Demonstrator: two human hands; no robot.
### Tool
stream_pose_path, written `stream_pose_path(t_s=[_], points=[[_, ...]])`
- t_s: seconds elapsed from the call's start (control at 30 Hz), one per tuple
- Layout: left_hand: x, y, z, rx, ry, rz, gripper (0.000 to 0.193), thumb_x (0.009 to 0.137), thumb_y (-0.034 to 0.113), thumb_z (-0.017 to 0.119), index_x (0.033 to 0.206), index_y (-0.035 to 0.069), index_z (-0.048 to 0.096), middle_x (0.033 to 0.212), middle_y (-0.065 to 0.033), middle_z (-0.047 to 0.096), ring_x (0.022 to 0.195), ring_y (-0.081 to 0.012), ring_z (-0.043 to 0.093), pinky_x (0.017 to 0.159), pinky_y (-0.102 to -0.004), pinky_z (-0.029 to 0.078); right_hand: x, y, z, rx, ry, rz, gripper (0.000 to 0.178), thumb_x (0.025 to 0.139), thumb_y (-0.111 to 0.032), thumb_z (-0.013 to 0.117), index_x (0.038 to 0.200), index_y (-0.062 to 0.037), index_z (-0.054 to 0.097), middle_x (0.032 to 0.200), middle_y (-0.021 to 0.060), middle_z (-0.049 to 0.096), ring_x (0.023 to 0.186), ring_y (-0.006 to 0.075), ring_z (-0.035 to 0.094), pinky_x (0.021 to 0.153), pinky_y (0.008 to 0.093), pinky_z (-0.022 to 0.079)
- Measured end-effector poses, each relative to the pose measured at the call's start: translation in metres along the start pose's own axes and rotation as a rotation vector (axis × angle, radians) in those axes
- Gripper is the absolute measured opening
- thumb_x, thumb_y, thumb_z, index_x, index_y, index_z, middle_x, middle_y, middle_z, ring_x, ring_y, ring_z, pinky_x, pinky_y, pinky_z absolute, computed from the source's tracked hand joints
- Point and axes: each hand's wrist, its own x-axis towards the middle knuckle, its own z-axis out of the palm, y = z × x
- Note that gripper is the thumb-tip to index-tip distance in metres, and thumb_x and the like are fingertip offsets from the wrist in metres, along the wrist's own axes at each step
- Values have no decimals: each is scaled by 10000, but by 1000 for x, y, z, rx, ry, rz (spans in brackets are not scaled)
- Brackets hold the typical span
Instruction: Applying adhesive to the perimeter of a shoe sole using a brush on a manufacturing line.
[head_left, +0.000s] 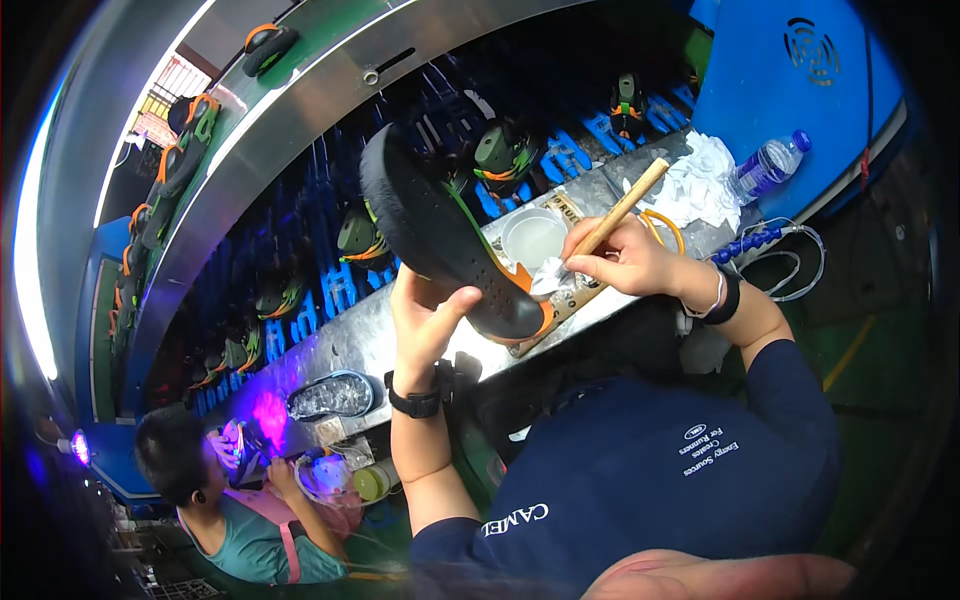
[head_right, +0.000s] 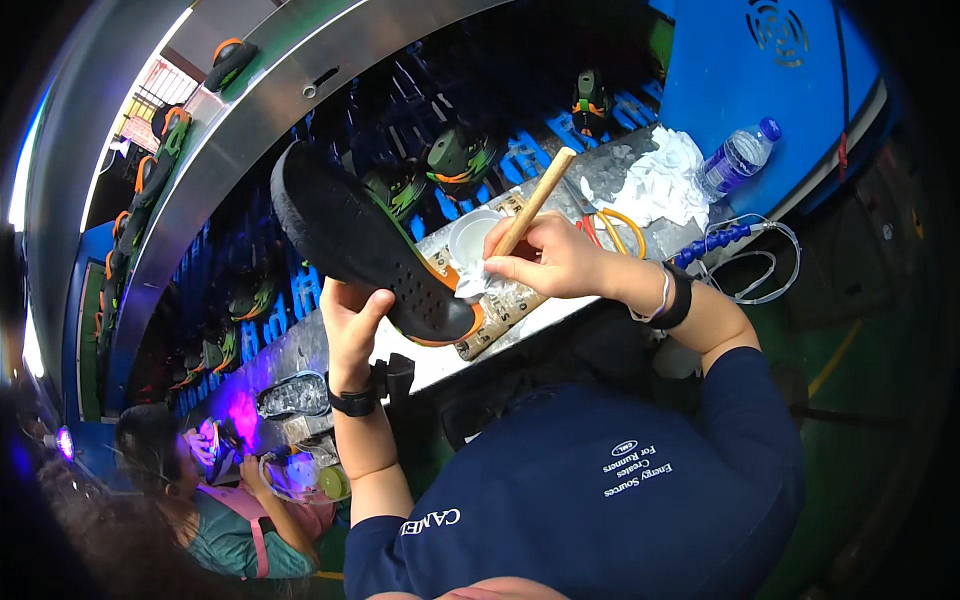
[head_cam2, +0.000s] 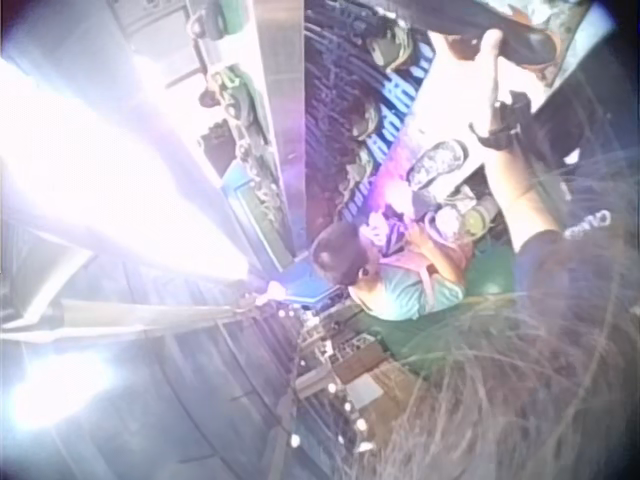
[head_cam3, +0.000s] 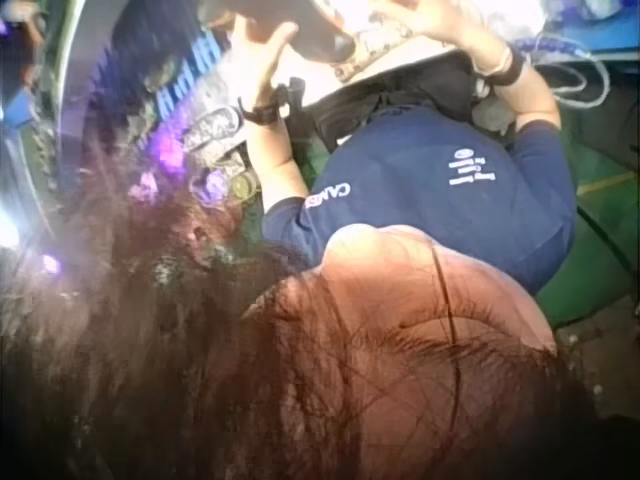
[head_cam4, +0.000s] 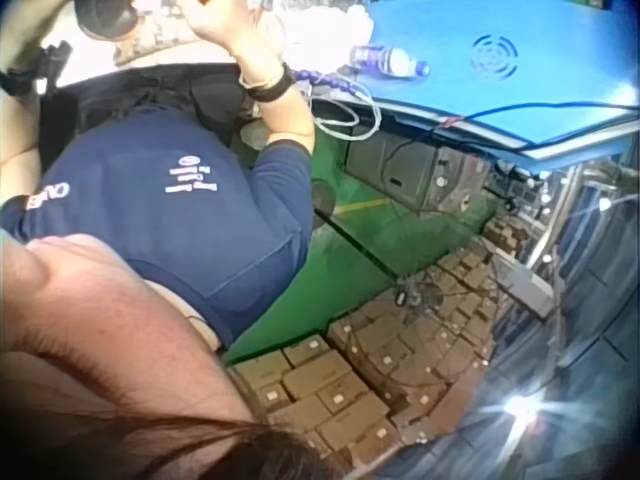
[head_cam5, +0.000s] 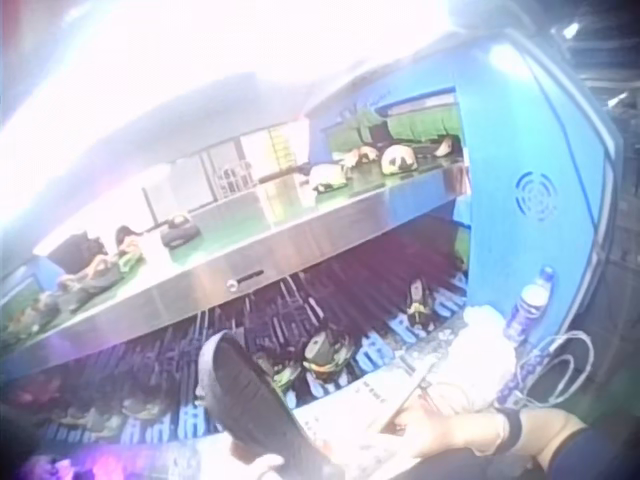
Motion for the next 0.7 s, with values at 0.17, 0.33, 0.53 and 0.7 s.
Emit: stream_pose_path(t_s=[0.17,0.33,0.53,0.7], points=[[7,4,5,11,-99,-63,492,671,39,681,1086,-1,420,969,-88,554,886,-168,546,791,-294,427,9,-4,0,-106,-32,-116,83,747,-14,566,828,-3,554,764,48,544,664,83,503,564,207,394],[8,12,8,32,-90,-41,503,666,39,686,1087,-10,415,959,-100,557,862,-179,562,771,-298,447,10,-4,0,-145,-20,-172,89,740,-4,570,828,-2,555,768,62,548,655,108,512,564,223,397],[2,15,2,308,-51,70,559,621,27,717,1088,-17,414,913,-104,576,812,-166,577,728,-275,457,-3,2,-4,-153,-12,-144,70,745,-13,566,814,0,558,755,62,542,624,105,493,553,219,385],[-3,9,1,541,-5,205,648,558,82,772,1093,-21,420,901,-85,581,788,-153,568,719,-259,438,-7,-4,0,-64,9,-95,72,752,-18,566,818,9,555,747,61,538,622,91,480,549,211,376]])
